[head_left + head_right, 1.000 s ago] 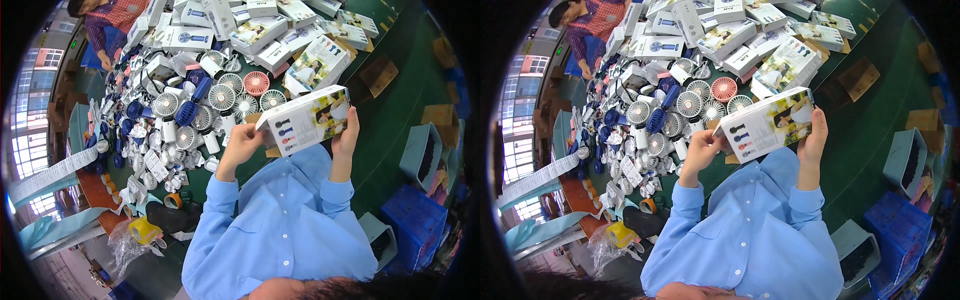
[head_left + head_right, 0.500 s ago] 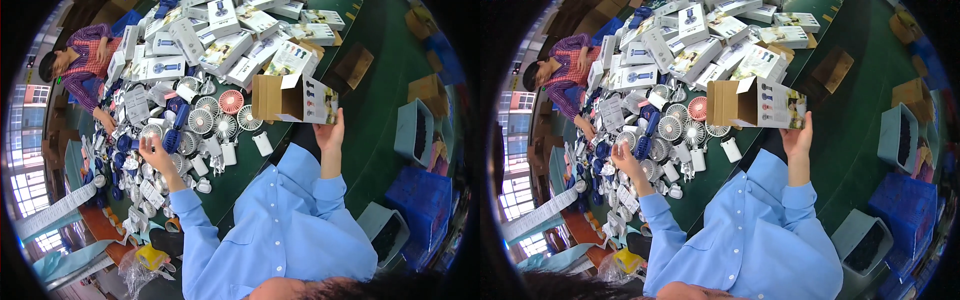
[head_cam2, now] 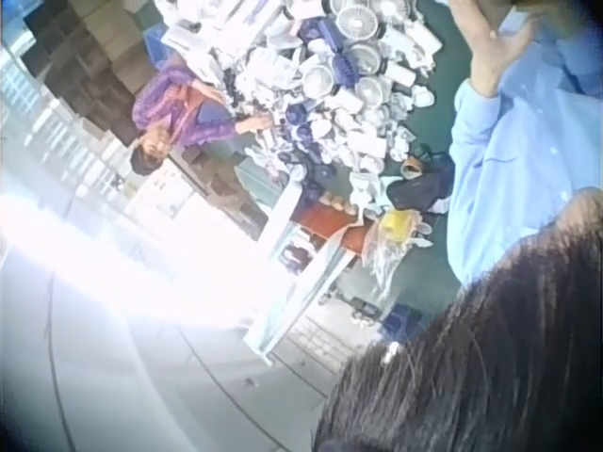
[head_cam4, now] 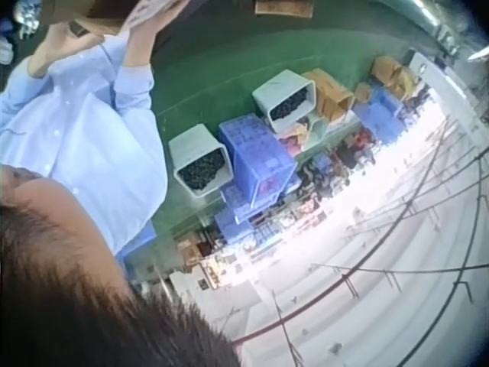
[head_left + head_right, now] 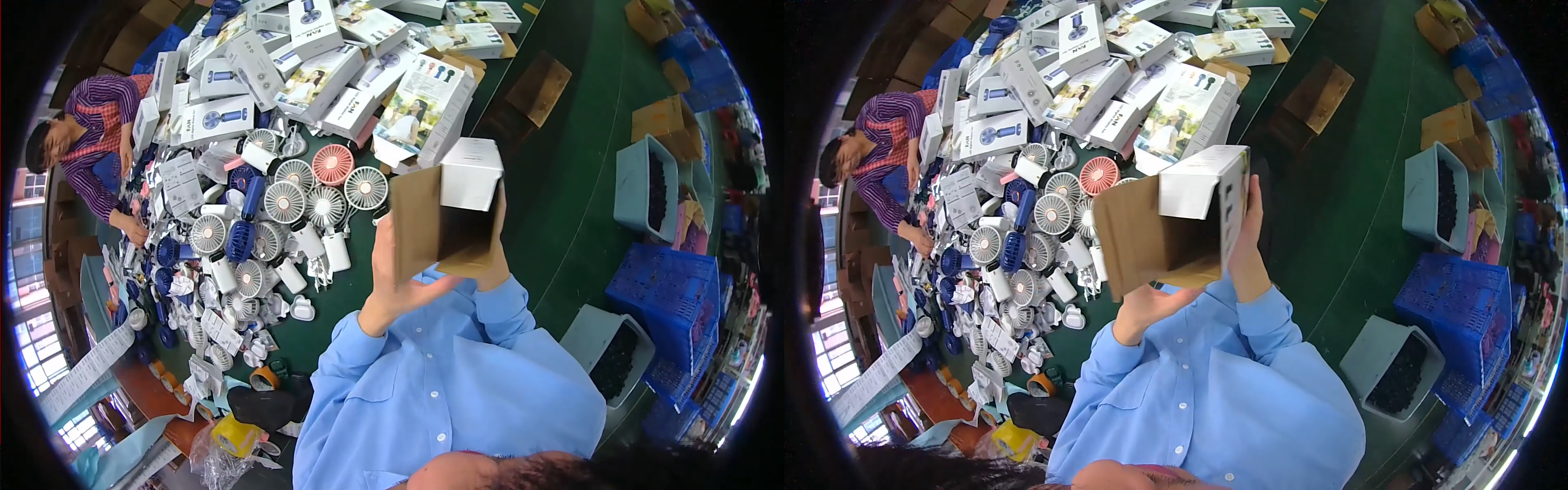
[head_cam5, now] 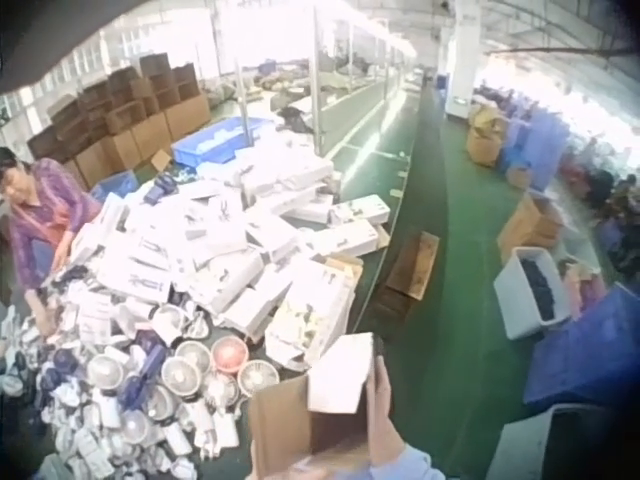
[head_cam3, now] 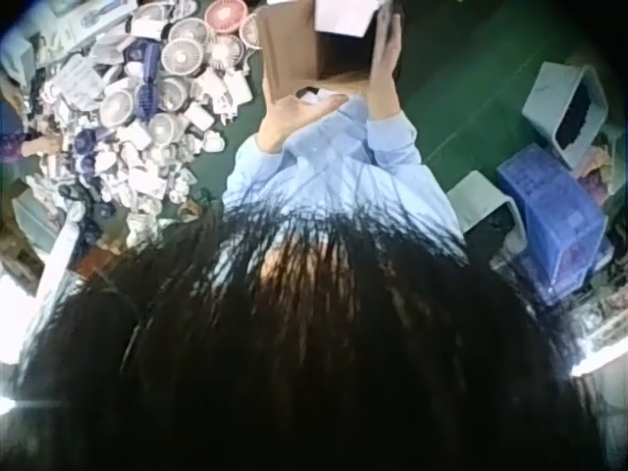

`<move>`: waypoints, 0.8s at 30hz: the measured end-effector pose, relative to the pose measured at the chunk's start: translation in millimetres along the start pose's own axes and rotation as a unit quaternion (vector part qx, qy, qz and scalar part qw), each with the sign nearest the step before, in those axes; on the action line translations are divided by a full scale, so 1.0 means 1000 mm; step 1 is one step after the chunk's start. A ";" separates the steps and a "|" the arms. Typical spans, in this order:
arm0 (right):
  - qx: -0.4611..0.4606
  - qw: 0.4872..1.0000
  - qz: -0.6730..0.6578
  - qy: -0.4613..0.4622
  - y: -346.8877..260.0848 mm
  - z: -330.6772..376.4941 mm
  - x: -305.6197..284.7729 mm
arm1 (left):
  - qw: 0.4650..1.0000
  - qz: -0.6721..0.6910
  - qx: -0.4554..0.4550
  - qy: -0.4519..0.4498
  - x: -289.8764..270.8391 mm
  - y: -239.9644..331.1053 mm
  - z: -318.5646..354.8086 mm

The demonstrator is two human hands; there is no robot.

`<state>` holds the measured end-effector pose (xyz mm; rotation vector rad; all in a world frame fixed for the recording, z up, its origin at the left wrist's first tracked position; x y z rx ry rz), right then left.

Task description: Packaging small handheld fans into boxes at a production line station.

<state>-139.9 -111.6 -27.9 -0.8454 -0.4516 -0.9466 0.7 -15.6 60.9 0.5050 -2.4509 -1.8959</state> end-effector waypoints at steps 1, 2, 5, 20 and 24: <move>0.076 0.996 -0.011 -0.047 0.010 0.003 -0.002 | 1.000 0.017 -0.011 -0.024 0.006 0.012 -0.007; 0.114 0.990 -0.027 -0.078 0.014 -0.001 -0.003 | 0.997 0.019 0.018 -0.073 0.015 0.018 -0.007; 0.046 0.996 -0.004 -0.079 0.019 0.016 0.011 | 0.997 0.000 0.007 0.079 0.022 0.007 -0.007; -0.027 0.922 0.279 -0.267 0.012 0.038 0.013 | 0.957 0.207 -0.178 0.102 -0.025 -0.034 -0.049; -0.048 0.930 0.271 -0.243 0.006 0.038 0.014 | 0.961 0.165 -0.204 0.089 -0.019 -0.038 -0.045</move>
Point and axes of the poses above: each hand's wrist, its own z-axis away from the middle knuckle, its own x-axis out of the palm, y = z × x, the point moved 6 cm from there along -z, towards the middle knuckle, and after that the axes turned 13 degrees about y, right-handed, at the moved point
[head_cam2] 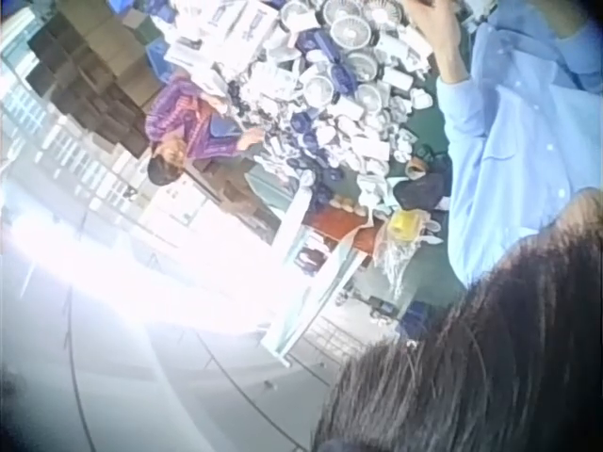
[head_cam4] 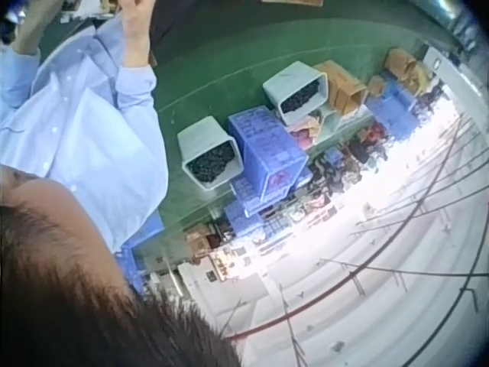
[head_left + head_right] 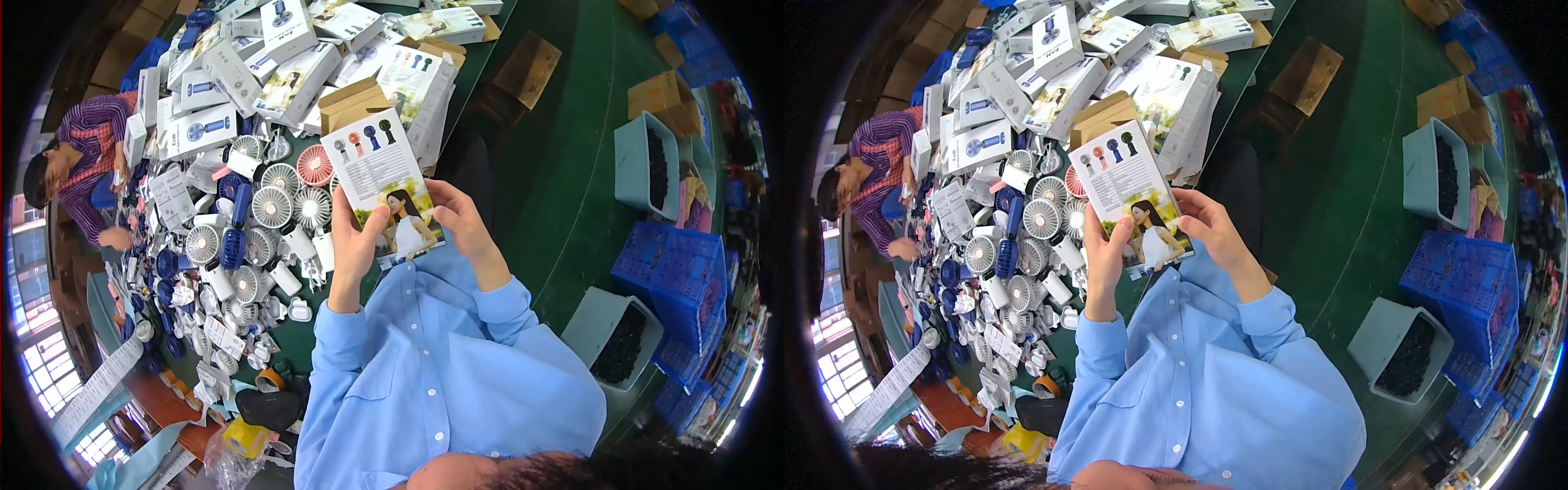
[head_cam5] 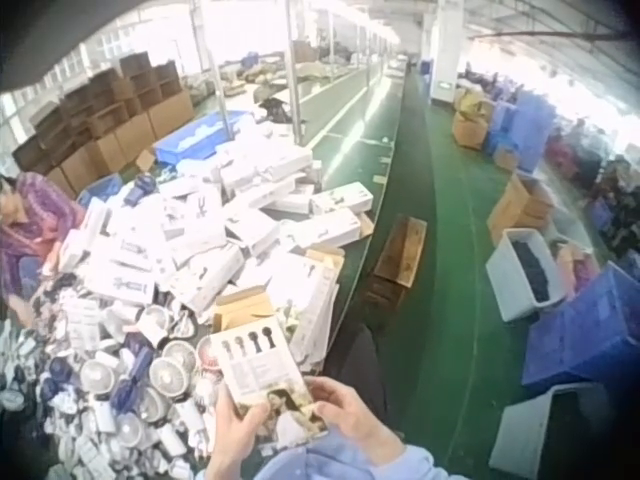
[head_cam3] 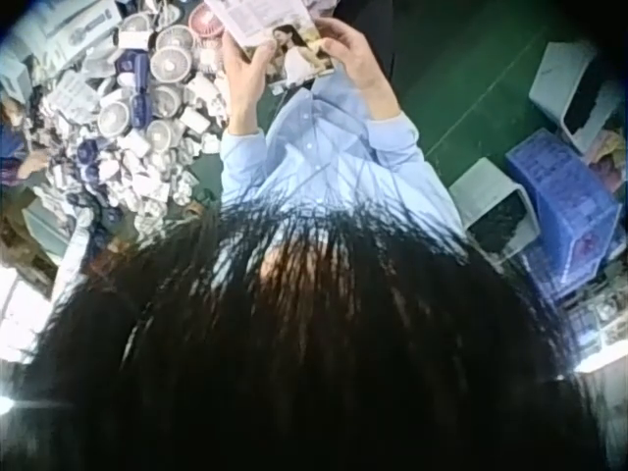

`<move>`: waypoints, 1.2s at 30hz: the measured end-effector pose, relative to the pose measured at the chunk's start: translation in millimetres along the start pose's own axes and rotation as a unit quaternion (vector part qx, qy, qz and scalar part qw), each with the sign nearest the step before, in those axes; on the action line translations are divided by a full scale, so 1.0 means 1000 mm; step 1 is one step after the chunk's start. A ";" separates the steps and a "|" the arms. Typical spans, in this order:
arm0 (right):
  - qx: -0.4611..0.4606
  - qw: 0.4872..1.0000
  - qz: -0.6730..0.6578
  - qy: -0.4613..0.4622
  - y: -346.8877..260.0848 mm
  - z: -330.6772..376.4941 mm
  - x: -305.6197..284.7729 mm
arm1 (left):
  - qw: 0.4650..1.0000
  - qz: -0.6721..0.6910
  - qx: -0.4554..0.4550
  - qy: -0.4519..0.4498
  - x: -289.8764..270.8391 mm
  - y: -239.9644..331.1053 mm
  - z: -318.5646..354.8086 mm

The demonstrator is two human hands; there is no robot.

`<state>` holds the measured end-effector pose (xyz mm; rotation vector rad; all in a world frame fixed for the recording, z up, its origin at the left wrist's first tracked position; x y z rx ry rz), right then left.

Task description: Packaging small handheld fans into boxes at a production line station.

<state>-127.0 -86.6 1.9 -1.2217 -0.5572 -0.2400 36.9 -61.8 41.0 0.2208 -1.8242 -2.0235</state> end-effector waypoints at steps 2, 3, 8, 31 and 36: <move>-0.012 0.999 0.028 -0.015 -0.006 0.002 0.005 | 0.999 0.034 -0.020 0.025 -0.002 -0.004 0.000; -0.010 1.000 0.027 -0.002 -0.004 0.000 0.005 | 0.998 0.035 -0.034 0.042 -0.004 -0.005 -0.003; -0.026 0.995 -0.025 0.094 -0.003 -0.010 0.007 | 0.996 0.073 -0.028 0.037 -0.009 -0.012 0.000; -0.011 0.977 0.048 0.206 0.017 -0.039 -0.033 | 0.929 0.077 0.079 0.353 -0.182 0.029 -0.007; -0.022 0.972 0.039 0.230 0.017 -0.047 -0.045 | 0.838 -0.146 0.127 0.511 -0.267 0.031 -0.008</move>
Point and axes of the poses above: each hand's wrist, its own z-axis away from the middle knuckle, its own x-axis out of the palm, y = z × x, the point moved 6 cm from there along -z, towards the middle knuckle, and after that the axes turned 13 degrees about y, right-handed, at the moved point
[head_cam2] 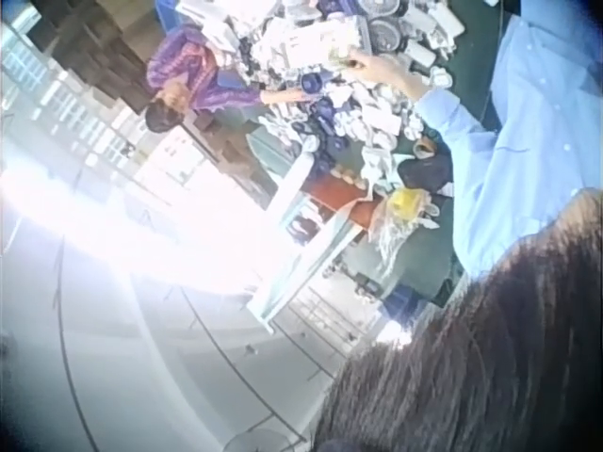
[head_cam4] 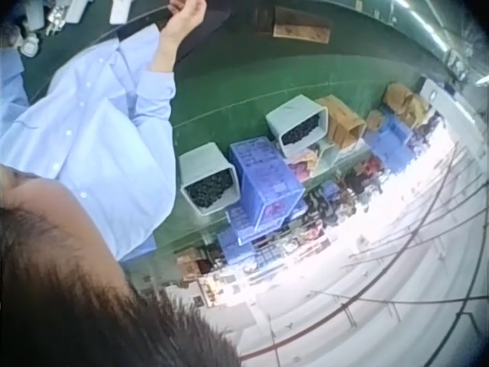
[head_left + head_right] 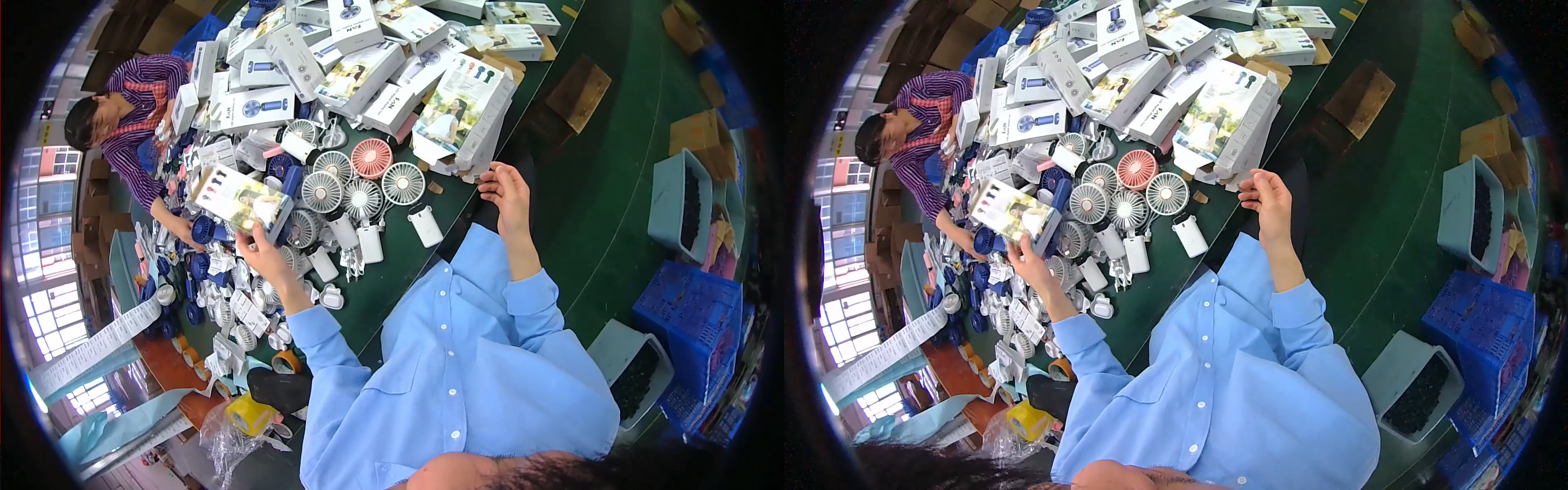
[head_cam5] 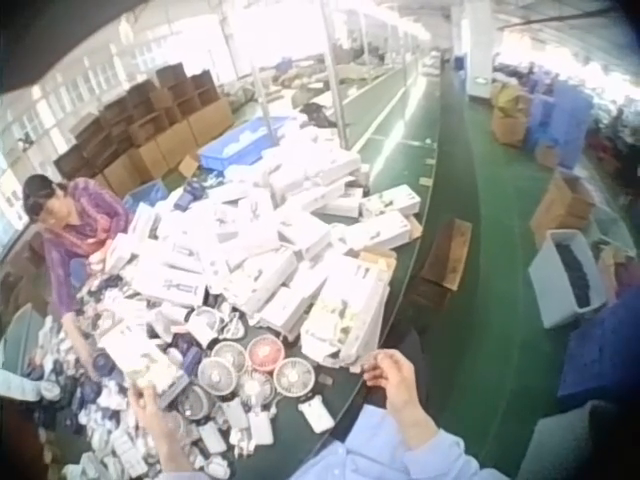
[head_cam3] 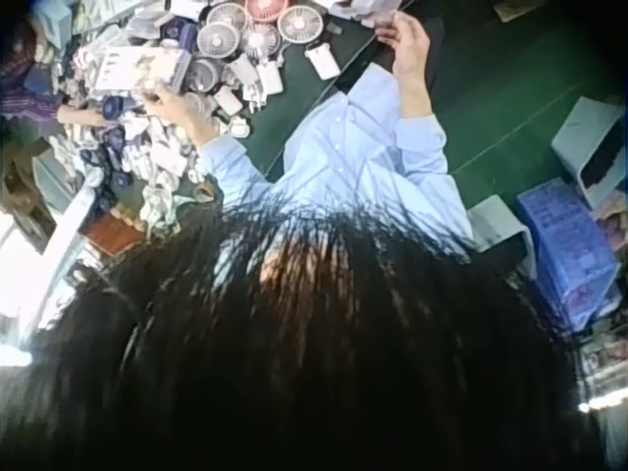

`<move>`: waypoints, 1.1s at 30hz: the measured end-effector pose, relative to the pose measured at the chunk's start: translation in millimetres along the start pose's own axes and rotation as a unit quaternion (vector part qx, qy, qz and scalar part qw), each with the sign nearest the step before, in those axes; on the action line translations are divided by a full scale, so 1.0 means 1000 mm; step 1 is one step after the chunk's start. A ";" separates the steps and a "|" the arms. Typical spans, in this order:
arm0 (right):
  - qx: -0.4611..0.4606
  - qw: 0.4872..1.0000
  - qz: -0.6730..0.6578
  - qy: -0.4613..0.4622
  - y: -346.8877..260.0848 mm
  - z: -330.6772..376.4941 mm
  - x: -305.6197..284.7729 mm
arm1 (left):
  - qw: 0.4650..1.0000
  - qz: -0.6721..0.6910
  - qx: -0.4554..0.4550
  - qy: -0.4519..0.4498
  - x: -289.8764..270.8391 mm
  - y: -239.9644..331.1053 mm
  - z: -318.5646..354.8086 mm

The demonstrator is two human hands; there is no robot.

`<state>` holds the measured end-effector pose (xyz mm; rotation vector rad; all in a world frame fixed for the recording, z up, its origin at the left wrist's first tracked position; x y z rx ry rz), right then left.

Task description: Packaging small handheld fans into boxes at a production line station.

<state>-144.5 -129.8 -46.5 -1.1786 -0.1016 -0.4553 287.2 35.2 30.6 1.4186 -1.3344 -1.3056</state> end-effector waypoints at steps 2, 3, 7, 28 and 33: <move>0.006 1.000 0.002 0.008 0.000 -0.002 0.000 | 0.981 -0.127 0.129 0.070 -0.011 0.010 -0.004; 0.006 1.000 0.005 0.009 0.001 -0.001 0.000 | 0.973 -0.120 0.175 0.095 -0.014 0.020 -0.003; 0.005 1.000 0.001 0.012 0.003 -0.004 -0.005 | 0.940 -0.072 0.319 0.095 0.013 0.080 0.029; 0.106 0.993 -0.035 0.027 0.012 0.060 -0.043 | 0.954 -0.126 0.182 -0.201 0.261 0.021 0.040; 0.103 0.992 -0.047 0.048 0.009 0.051 -0.051 | 0.961 0.195 -0.147 -0.131 0.203 0.011 0.057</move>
Point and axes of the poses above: each hand's wrist, its own z-axis away from the middle knuckle, its own x-axis out of the palm, y = z × x, the point moved 6 cm from there along -z, towards the middle knuckle, and after that the axes turned 13 degrees about y, right-handed, at the moved point
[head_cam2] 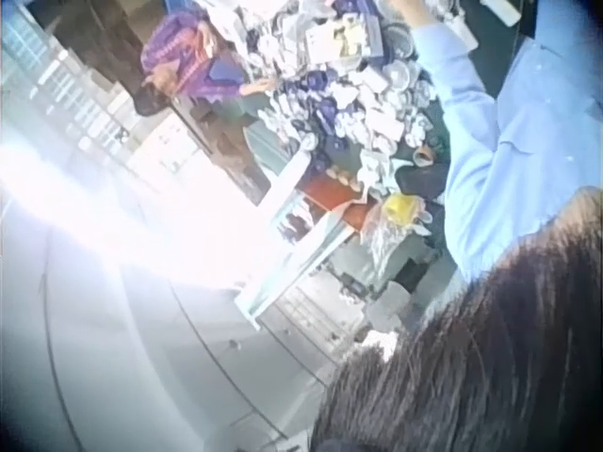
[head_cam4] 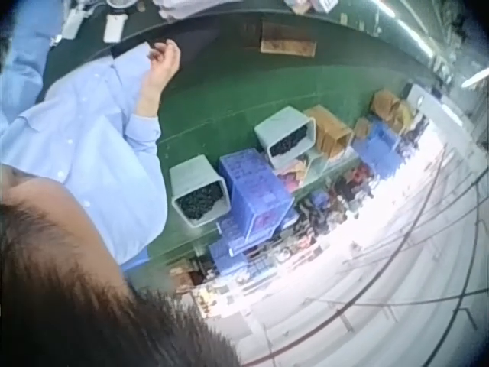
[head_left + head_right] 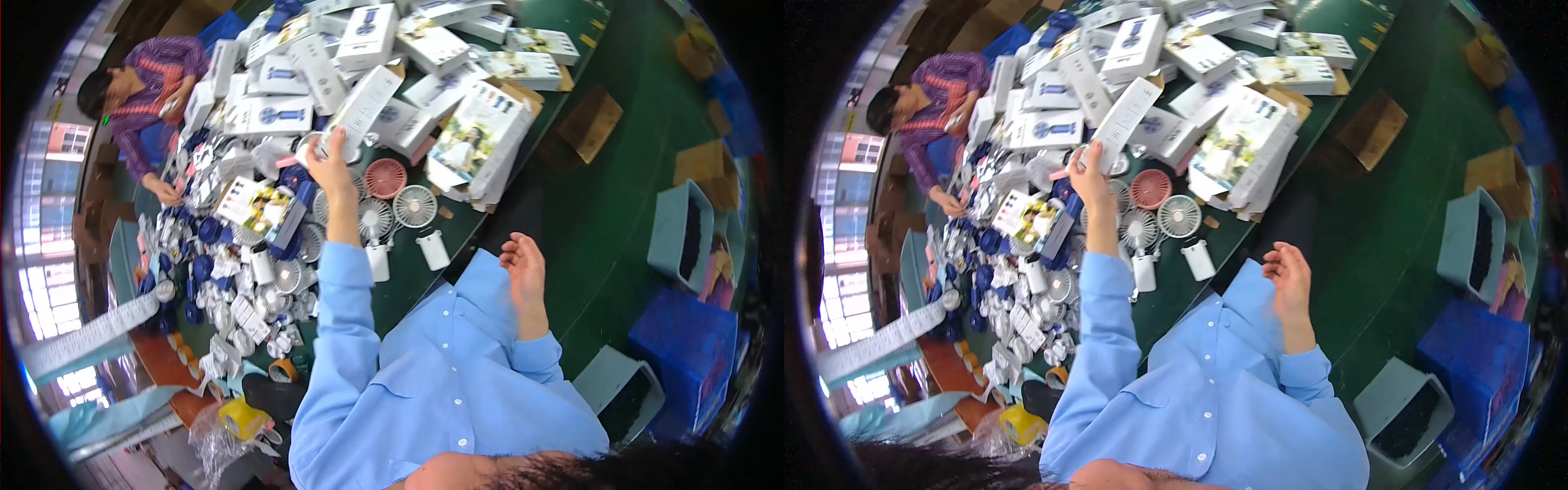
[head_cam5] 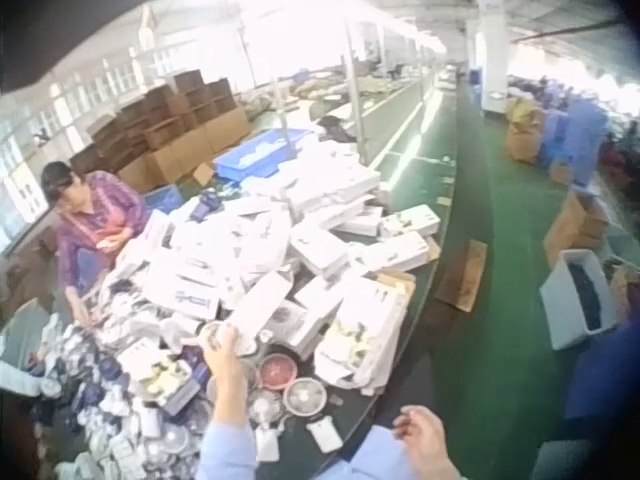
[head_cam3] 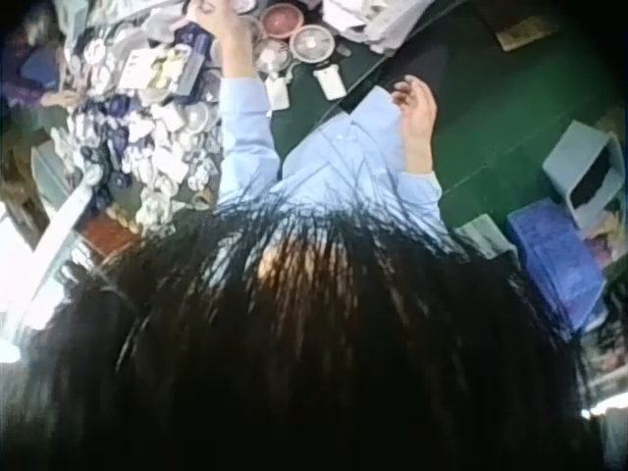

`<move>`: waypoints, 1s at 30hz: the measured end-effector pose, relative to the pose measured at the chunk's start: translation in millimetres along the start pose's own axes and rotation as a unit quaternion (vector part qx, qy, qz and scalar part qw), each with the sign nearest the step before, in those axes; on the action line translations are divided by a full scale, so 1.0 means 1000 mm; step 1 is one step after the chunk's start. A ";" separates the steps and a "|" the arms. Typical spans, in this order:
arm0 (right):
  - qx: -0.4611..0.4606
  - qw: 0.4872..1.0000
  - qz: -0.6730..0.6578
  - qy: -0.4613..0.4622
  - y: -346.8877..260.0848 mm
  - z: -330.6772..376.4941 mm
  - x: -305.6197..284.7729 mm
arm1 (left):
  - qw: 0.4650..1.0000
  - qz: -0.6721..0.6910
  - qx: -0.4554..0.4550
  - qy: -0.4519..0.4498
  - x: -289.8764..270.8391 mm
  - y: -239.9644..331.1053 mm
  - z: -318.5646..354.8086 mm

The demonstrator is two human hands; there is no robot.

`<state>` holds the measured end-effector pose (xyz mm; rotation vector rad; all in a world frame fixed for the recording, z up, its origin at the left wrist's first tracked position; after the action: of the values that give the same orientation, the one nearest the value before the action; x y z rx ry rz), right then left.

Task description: Packaging small handheld fans into boxes at a production line station.

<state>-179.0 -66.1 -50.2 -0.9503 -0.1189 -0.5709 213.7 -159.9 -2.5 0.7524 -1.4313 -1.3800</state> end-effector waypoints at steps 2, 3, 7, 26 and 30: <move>-0.059 0.996 -0.063 -0.006 -0.001 -0.006 0.000 | 0.982 0.109 -0.152 -0.029 -0.024 0.001 0.039; -0.079 0.995 -0.061 -0.015 -0.006 -0.001 0.010 | 0.968 0.166 -0.170 -0.079 -0.032 -0.002 0.059; -0.168 0.980 0.011 -0.105 -0.019 0.013 0.054 | 0.909 0.197 -0.336 -0.148 -0.037 -0.009 0.138; -0.345 0.921 0.093 -0.156 -0.024 0.043 0.055 | 0.935 0.330 -0.122 -0.040 -0.110 0.092 0.122; -0.338 0.921 0.090 -0.171 -0.022 0.044 0.056 | 0.949 0.279 0.103 0.099 -0.157 0.143 0.085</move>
<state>-136.7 -63.4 11.1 -1.7168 -0.1471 -0.2613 214.6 38.3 111.0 0.5363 -1.4906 -0.7082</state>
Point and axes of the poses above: each hand's wrist, its own z-axis away from the middle knuckle, its own x-axis out of the palm, y = z × x, the point moved 6 cm from there along -z, towards the middle knuckle, and after that the axes turned 13 degrees about y, right-handed, at the moved point
